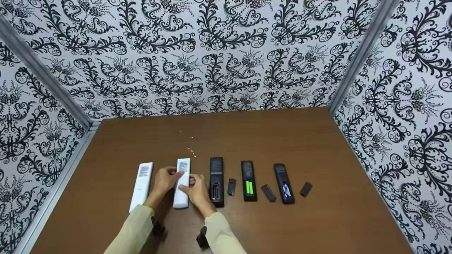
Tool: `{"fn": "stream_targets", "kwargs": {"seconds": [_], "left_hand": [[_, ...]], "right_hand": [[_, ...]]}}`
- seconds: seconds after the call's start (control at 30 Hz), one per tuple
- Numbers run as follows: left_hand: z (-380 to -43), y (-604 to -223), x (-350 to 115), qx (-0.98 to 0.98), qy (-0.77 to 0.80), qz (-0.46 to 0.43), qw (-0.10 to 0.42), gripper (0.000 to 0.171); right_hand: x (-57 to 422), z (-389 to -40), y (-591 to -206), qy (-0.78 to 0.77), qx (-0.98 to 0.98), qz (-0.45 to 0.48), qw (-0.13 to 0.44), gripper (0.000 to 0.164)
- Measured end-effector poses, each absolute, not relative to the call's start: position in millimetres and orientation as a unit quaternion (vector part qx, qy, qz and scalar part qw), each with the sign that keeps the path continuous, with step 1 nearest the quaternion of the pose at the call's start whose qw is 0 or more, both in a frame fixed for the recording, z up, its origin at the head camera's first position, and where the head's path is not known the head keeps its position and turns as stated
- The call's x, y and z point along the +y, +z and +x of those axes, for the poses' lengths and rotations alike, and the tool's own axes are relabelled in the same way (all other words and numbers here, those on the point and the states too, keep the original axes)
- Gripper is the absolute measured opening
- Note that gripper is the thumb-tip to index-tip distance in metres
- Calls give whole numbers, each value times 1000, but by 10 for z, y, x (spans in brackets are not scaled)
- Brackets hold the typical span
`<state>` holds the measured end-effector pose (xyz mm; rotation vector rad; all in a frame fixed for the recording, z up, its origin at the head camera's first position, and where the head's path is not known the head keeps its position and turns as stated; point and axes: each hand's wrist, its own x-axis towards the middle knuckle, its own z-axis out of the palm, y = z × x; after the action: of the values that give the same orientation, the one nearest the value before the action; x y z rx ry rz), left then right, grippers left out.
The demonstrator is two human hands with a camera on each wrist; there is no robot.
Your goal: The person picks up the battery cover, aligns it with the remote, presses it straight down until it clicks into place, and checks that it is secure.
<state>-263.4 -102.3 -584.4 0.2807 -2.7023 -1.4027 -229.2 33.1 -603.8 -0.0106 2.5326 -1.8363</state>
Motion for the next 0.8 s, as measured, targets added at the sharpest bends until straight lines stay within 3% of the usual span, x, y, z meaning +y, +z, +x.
{"fn": "stream_targets", "kwargs": {"seconds": [0.8], "left_hand": [[-2609,-5869,-1014,-883,-456,102,47,30]], "right_hand": [[316,-2248,-5979,-572,820,-10,11,48]]}}
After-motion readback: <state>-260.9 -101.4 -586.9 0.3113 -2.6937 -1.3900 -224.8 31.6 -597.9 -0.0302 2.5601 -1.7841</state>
